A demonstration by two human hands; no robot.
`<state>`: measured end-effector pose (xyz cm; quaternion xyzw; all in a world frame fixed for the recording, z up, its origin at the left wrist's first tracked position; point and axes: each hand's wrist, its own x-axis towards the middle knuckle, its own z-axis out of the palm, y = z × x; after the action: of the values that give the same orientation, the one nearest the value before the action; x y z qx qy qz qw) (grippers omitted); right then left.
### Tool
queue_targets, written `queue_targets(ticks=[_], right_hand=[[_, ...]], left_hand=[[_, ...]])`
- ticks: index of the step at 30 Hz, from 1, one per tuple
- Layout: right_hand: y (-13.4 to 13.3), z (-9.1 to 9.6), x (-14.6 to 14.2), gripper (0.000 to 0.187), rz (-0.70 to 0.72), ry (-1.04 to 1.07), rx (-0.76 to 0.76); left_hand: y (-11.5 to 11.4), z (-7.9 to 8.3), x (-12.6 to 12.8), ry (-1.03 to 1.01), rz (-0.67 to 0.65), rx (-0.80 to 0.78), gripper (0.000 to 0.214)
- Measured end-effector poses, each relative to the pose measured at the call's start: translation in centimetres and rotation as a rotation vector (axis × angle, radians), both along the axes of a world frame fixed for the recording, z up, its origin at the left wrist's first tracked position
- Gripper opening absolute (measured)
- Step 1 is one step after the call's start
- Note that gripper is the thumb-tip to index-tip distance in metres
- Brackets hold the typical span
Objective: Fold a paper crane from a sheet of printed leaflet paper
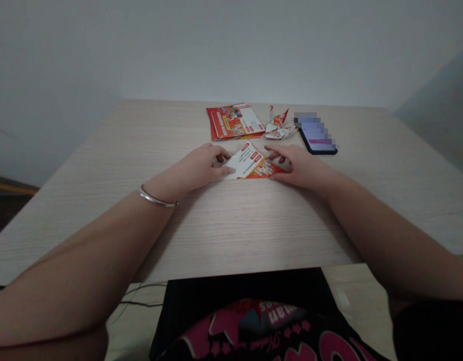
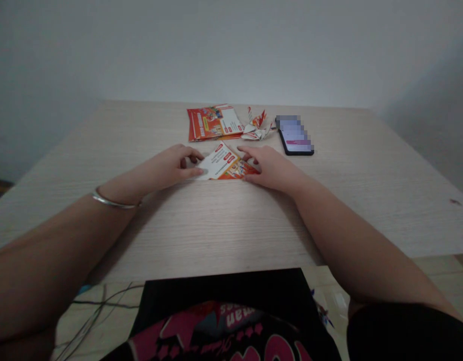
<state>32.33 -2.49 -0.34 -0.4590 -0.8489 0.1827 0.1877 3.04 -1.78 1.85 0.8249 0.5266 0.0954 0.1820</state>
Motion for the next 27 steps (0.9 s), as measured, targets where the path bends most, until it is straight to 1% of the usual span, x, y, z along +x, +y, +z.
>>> queue_targets(ticks=[3,4,6,9,10,12,14,17,21,24,27], right_hand=[[-0.3,0.0,-0.9,0.083,0.011,-0.02,0.108],[-0.4,0.0,-1.1,0.085,0.0,-0.024,0.141],[-0.6,0.3,-1.6,0.083,-0.039,-0.029,0.189],[-0.8,0.9,-1.9,0.066,-0.113,-0.036,0.239],[-0.8,1.1,-1.9,0.059,-0.126,-0.047,0.255],[-0.8,1.3,-1.7,0.047,-0.119,-0.095,0.282],[-0.6,1.3,-1.4,0.04,-0.095,-0.181,0.303],[-0.7,1.3,-1.2,0.037,-0.062,-0.302,0.288],[-1.5,1.6,-1.5,0.034,0.049,-0.363,0.253],[-2.1,1.8,-2.2,0.037,0.144,-0.384,0.329],[-2.3,1.7,-2.9,0.031,0.248,-0.374,0.423]], left_hand=[[-0.2,0.0,0.3,-0.085,0.038,-0.053,0.039],[-0.3,0.0,0.4,-0.117,0.042,-0.05,0.036],[-0.3,-0.2,0.4,-0.166,0.018,0.014,0.025],[-0.5,-0.3,0.3,-0.199,-0.076,0.189,0.008],[-0.5,-0.3,0.3,-0.208,-0.101,0.237,0.007],[-0.8,-0.2,0.2,-0.214,-0.126,0.28,0.01],[-0.9,-0.1,0.2,-0.193,-0.139,0.262,0.015],[-0.8,-0.3,-0.1,-0.144,-0.194,0.209,0.019],[-0.2,-1.1,-0.6,-0.102,-0.298,0.218,0.022],[0.1,-1.6,-0.6,-0.06,-0.338,0.25,0.026],[0.2,-1.8,-0.4,-0.016,-0.328,0.274,0.033]])
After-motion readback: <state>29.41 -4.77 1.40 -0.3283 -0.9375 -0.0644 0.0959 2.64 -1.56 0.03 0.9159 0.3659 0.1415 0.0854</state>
